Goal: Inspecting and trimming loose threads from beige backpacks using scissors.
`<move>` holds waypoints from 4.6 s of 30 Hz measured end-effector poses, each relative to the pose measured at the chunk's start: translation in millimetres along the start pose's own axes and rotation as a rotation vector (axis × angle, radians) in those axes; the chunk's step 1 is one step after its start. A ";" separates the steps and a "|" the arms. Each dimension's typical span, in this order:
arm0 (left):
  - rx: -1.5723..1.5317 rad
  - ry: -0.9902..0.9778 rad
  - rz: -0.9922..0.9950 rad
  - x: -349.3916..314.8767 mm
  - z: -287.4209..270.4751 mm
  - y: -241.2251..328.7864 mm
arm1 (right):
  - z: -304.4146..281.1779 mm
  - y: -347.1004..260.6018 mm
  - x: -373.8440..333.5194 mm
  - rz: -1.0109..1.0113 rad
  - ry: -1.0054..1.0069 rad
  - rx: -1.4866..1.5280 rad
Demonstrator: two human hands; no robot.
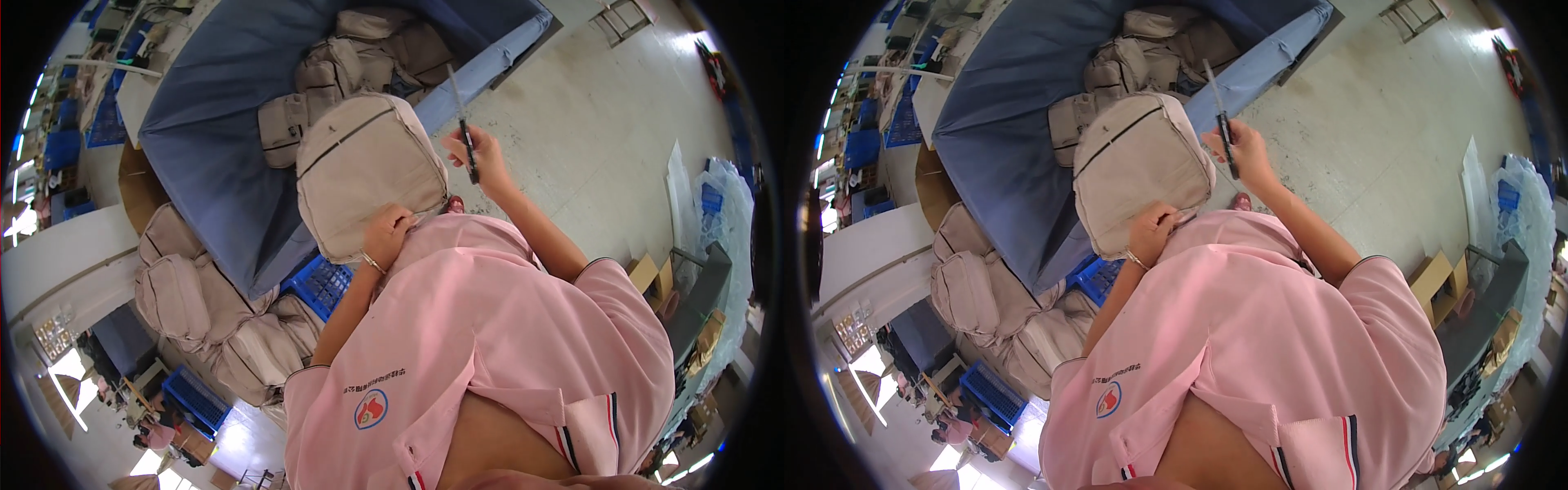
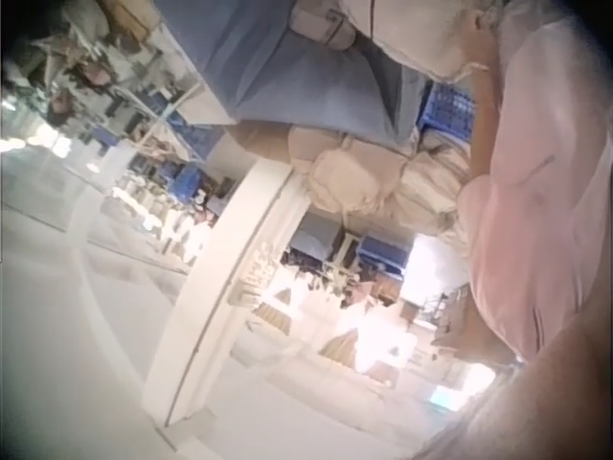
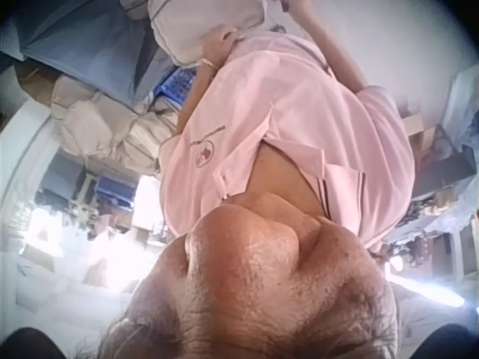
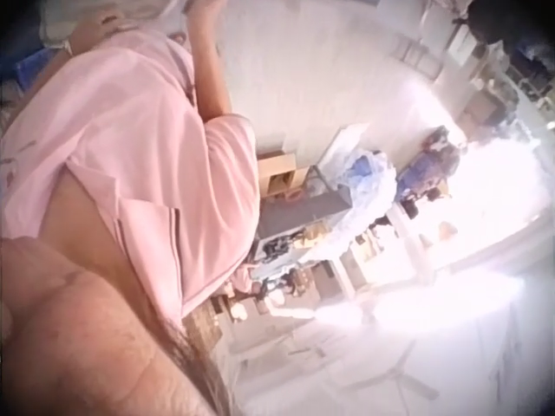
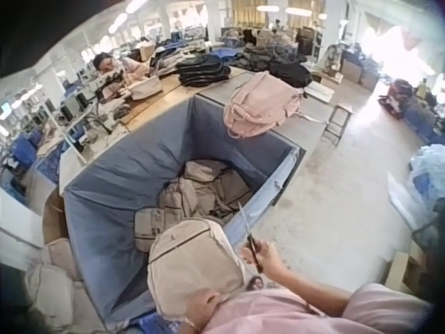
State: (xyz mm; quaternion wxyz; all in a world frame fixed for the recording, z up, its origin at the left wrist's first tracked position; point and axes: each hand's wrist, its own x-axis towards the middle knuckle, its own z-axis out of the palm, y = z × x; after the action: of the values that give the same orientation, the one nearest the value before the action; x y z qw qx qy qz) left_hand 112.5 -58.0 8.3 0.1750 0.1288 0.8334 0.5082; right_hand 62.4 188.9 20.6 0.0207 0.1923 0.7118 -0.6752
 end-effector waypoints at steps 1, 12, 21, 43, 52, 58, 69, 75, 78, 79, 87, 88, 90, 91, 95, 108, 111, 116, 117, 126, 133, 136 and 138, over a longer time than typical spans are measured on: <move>0.010 0.001 0.038 -1.1 1.5 -4.8 | 4.0 4.4 2.2 -0.056 -0.026 -0.033; 0.084 -0.250 0.045 14.7 6.5 -20.0 | 70.8 24.7 53.7 -0.187 0.216 -0.479; 0.089 -0.474 0.067 36.9 3.2 -36.5 | 45.9 28.1 69.3 0.146 0.120 0.366; 0.098 -0.457 0.080 43.8 7.6 -30.5 | 20.1 5.1 -27.4 0.133 -0.091 -0.936; 0.068 -0.462 0.060 43.0 4.8 -25.7 | 20.7 20.7 -37.1 0.013 0.027 -1.017; 0.071 -0.467 0.077 44.8 4.1 -23.6 | 20.4 19.7 -33.3 0.084 -0.031 -0.963; 0.053 -0.459 0.105 45.1 5.6 -28.0 | 30.6 31.8 -35.7 0.170 -0.008 -0.950; 0.034 -0.459 0.083 44.0 6.2 -30.4 | 31.3 26.9 -38.2 0.030 0.082 -0.995; 0.012 -0.444 0.094 43.0 7.6 -31.9 | 33.6 22.8 -32.0 0.098 0.073 -1.067; 0.021 -0.452 0.100 42.5 8.2 -32.4 | 35.4 21.7 -28.3 0.080 0.081 -1.101; 0.089 -0.419 0.125 42.4 11.5 -37.6 | 46.0 21.5 -20.1 0.056 0.092 -1.128; 0.090 -0.424 0.128 42.4 11.8 -38.1 | 46.0 22.9 -20.6 0.048 0.091 -1.120; 0.091 -0.435 0.127 42.0 12.0 -39.0 | 45.3 26.1 -19.2 0.035 0.087 -1.114; 0.093 -0.445 0.128 41.9 12.1 -39.5 | 44.7 27.7 -18.1 0.066 0.054 -1.156; 0.095 -0.437 0.138 41.0 13.0 -41.7 | 39.2 28.7 -13.9 0.097 0.049 -1.126; 0.038 -0.074 0.109 1.9 21.1 -27.1 | 51.8 26.1 66.6 -0.248 0.062 -0.767; -0.111 0.591 -0.217 -44.0 29.8 -28.1 | 49.0 32.5 68.4 -0.218 0.005 -0.726; -0.241 1.369 -0.509 -76.3 28.2 -66.7 | 45.4 40.7 67.7 -0.204 0.012 -0.618; -0.214 1.385 -0.475 -78.6 31.2 -70.7 | 44.4 43.4 67.3 -0.212 0.005 -0.590; -0.815 1.365 -0.298 -52.9 -32.0 -53.7 | 37.7 78.6 19.4 -0.107 -0.164 -0.429; -0.625 1.217 0.078 -74.6 -117.7 28.3 | 39.7 3.6 14.0 -0.479 -0.042 -0.379; -0.528 1.113 0.141 -88.7 -158.1 57.2 | 44.9 -70.9 14.6 -0.649 -0.074 -0.357; -0.477 1.103 0.155 -98.8 -187.8 77.0 | 55.4 -111.3 9.8 -0.746 -0.154 -0.311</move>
State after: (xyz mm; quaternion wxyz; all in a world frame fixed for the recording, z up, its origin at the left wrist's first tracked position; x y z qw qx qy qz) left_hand 125.5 -212.8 172.2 -0.2964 -0.1363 0.6526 0.6839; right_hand 6.9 136.0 119.0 -0.1434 -0.1352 0.8228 -0.5331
